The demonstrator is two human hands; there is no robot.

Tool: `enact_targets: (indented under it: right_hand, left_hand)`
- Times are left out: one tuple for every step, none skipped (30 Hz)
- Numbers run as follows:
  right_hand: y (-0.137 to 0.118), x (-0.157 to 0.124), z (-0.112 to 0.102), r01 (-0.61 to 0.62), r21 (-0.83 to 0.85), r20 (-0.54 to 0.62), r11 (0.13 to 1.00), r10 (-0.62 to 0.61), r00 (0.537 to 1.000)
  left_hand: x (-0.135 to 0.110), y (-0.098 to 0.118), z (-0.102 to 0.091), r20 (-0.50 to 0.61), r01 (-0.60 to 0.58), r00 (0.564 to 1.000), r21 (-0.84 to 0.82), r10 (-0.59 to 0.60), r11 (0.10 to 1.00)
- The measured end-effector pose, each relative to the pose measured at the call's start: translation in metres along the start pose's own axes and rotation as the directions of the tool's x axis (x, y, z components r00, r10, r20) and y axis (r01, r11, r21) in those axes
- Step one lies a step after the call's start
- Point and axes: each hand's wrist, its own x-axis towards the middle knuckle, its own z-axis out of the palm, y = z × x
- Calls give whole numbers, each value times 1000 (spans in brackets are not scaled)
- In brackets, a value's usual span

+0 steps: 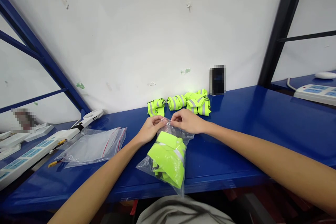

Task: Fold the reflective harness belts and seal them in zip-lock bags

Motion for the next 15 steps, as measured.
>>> enact_targets:
  right_hand:
    - [1,-1,1,29,-46,-19,999,-30,999]
    - [1,-1,1,58,-94,-37,994,-62,997]
    - [2,-1,2,83,-139,-53,987,-91,994]
    - [3,-1,2,103,-177,-64,979,-116,991]
    - [3,-1,3,118,-204,-73,972,-135,988]
    - [4,-1,4,125,-217,-79,968,-145,986]
    - [4,0,5,121,-213,-85,970,-141,986]
    - [4,0,6,104,-192,-89,976,-122,989]
    - [4,1,7,77,-158,-92,984,-93,991]
    - [4,1,8,47,-115,-93,992,-58,994]
    - [4,1,8,21,-73,-93,997,-27,995]
    - [3,1,9,4,-39,-93,999,-8,996]
    - [3,1,9,0,-14,-93,1000,-1,996]
    - [3,0,9,6,4,-92,1000,-6,996]
    - [3,0,9,15,15,-92,1000,-14,996]
  left_hand:
    - [1,-1,-2,-27,-17,999,32,18,999]
    - [1,-1,-3,-47,-31,998,61,34,998]
    - [1,-1,-5,-59,-45,997,87,51,995]
    - [1,0,-6,-64,-63,995,114,71,991]
    - [0,0,-6,-67,-84,993,146,95,986]
    - [-1,1,-6,-68,-107,990,184,121,977]
    - [-2,2,-6,-69,-127,987,224,145,966]
    - [-3,3,-6,-67,-144,984,262,167,954]
    - [-4,4,-6,-60,-160,981,289,185,944]
    - [-4,5,-5,-47,-176,979,300,199,937]
    - [-5,6,-5,-31,-191,977,297,209,935]
    - [-5,7,-5,-12,-206,976,286,219,936]
    - [-6,8,-5,4,-219,974,274,227,936]
    - [-6,9,-5,15,-229,972,269,234,936]
    - [-7,9,-5,21,-235,971,272,238,933]
